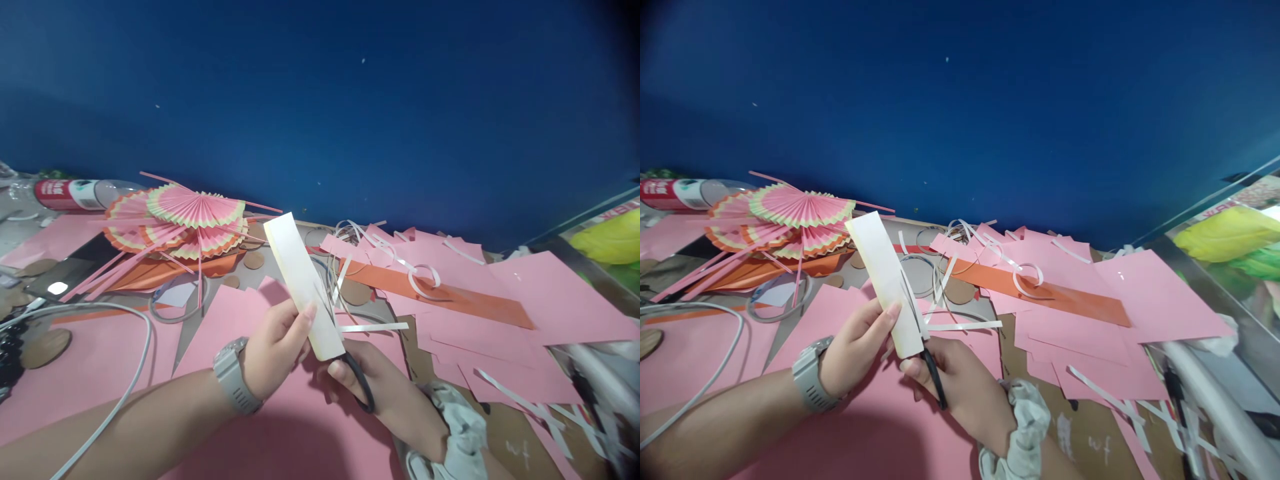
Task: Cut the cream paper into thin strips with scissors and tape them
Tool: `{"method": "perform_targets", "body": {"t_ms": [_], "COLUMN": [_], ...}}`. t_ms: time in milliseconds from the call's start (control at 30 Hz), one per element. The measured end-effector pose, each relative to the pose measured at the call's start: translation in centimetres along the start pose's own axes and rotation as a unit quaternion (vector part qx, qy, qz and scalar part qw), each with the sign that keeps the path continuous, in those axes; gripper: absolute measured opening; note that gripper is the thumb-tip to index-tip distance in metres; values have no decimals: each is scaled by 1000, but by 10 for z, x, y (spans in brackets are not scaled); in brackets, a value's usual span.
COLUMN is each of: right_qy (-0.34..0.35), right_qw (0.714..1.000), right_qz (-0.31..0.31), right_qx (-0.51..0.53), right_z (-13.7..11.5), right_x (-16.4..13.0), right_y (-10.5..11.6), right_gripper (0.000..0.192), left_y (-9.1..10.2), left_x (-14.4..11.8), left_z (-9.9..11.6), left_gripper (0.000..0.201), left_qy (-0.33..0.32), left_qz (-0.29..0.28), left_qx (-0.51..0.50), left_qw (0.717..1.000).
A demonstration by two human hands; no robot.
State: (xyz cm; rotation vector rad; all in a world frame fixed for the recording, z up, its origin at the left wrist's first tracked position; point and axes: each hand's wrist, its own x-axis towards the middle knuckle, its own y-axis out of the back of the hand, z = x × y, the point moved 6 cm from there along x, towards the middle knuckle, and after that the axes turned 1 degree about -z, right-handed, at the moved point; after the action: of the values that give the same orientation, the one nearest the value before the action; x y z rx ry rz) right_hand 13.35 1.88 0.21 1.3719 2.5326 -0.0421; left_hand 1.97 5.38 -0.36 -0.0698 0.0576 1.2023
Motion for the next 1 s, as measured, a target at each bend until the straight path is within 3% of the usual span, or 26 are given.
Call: {"method": "perform_targets", "body": {"t_ms": [1000], "right_qy": [2], "right_qw": [1000], "right_qz": [4], "right_qx": [-19], "right_z": [-3], "right_x": [0], "right_y": [-1], "right_gripper": [39], "left_y": [-2], "left_x": [1], "left_z": [11], "left_gripper": [37], "left_qy": [-33], "left_qz": [-23], "left_qx": [33], "left_qw": [999]}}
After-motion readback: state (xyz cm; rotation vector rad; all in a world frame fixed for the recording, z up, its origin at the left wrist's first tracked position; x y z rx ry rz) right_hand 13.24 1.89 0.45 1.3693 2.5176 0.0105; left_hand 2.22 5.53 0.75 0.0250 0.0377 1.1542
